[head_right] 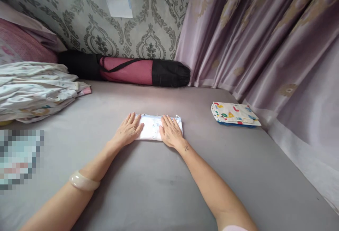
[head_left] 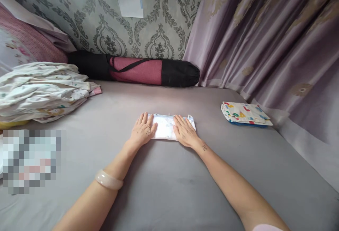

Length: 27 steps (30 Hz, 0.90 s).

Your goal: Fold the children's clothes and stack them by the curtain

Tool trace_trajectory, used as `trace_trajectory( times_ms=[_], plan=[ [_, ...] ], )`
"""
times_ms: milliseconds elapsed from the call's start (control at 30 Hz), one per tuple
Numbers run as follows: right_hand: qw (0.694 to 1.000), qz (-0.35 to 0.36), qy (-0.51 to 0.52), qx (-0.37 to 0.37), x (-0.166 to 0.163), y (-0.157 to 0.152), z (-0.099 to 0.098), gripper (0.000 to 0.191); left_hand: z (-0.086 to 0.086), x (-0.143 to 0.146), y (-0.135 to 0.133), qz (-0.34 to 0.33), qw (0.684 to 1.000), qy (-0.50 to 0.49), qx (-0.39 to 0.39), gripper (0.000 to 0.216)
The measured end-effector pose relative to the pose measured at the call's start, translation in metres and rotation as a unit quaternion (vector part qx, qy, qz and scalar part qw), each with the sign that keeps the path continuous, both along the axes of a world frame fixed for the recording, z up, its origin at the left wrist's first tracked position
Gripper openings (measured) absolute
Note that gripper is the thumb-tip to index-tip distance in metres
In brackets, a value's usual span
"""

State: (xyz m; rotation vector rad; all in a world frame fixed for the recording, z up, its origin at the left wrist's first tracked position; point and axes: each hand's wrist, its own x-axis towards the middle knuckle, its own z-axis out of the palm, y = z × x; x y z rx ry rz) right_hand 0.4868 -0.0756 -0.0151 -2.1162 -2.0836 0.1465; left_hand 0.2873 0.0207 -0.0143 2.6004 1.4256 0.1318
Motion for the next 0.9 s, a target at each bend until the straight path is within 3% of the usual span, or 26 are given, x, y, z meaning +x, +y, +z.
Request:
trace_trajectory(
  times_ms=[767, 900],
  plan=[
    [0.992, -0.112, -0.006, -0.052, 0.051, -0.033, -0.004, 0.061, -0.011, -0.027, 0.015, 0.052, 0.998, -0.026, -0.033, 0.065],
    [0.983, -0.179, -0.018, -0.047, 0.072, -0.048, -0.002, 0.06, -0.012, -0.032, 0.021, 0.066, 0.995, -0.067, -0.029, 0.06]
  ],
)
